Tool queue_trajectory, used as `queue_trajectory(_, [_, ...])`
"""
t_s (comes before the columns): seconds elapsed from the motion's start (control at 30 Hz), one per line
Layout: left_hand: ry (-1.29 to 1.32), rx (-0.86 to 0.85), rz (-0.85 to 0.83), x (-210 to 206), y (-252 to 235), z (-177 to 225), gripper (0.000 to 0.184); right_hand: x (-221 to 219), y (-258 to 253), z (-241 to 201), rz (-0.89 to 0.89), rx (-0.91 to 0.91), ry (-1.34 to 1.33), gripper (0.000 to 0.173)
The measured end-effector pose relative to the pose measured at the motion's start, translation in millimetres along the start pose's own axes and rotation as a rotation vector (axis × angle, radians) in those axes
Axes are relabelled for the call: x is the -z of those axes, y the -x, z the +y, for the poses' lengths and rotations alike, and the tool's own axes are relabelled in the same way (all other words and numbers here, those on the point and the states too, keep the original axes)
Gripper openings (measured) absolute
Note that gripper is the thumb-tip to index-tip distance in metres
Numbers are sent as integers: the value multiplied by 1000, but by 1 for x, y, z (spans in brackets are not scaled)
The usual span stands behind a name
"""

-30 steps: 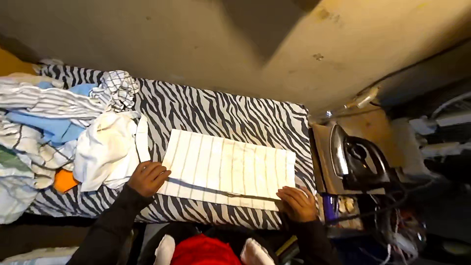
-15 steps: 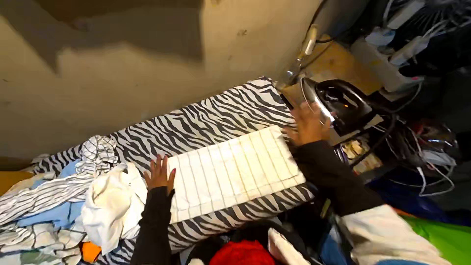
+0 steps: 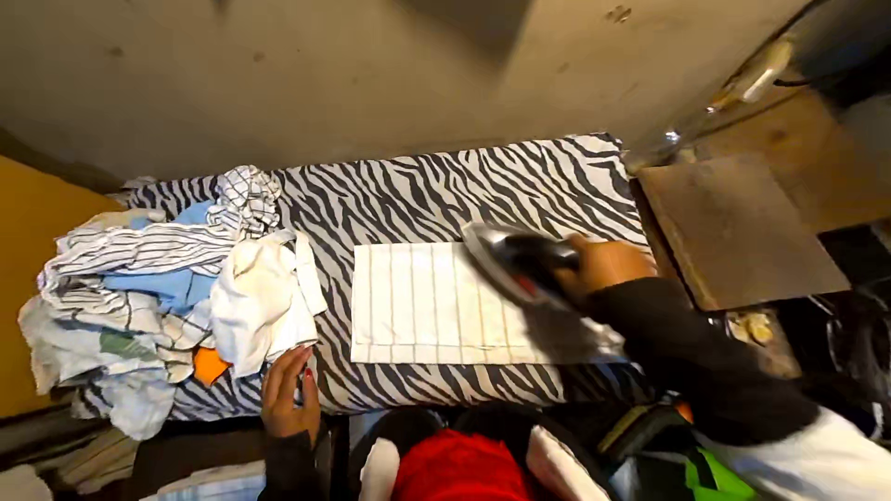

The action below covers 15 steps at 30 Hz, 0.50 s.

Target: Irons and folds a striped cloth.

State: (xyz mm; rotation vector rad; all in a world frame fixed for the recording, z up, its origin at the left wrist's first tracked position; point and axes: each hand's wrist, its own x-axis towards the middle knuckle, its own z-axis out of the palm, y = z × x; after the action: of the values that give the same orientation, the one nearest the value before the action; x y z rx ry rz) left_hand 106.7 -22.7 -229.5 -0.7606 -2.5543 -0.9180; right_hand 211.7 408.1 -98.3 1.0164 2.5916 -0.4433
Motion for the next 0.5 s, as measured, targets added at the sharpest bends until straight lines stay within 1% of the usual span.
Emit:
queue_trajectory(0.03, [21, -73, 34, 0, -8, 4, 29, -18, -5, -37, -89, 112, 24, 47])
queue_trajectory(0.07, [34, -153, 64, 1, -18, 7, 25, -36, -13, -72, -142, 216, 42, 44])
queue_trajectory(0.1, [37, -224, 95, 6, -31, 11, 23, -48, -22, -105, -146, 299, 43, 38])
queue_trajectory(0.13, [39, -270, 141, 11, -43, 15, 21, -51, -33, -136, -122, 365, 33, 34])
queue_trajectory(0.2, [69, -282, 231, 21, -58, 22, 19, -42, -55, -189, -127, 400, 3, 37])
queue_trajectory(0.23, [88, -276, 264, 27, -61, 23, 18, -41, -60, -206, -151, 414, -11, 39])
queue_trajectory(0.27, [96, -276, 290, 32, -62, 22, 18, -46, -58, -214, -149, 441, -27, 43])
queue_trajectory(0.33, [76, -279, 336, 43, -63, 15, 17, -65, -37, -209, -138, 508, -57, 52])
queue_trajectory(0.4, [20, -257, 358, 52, -62, -1, 16, -74, -9, -198, -295, 508, -20, 62])
queue_trajectory(0.43, [13, -231, 369, 53, -62, -7, 16, -79, 4, -195, -347, 506, -3, 64])
queue_trajectory(0.5, [92, -180, 418, 47, -69, -4, 20, -83, 22, -196, -436, 480, 13, 66])
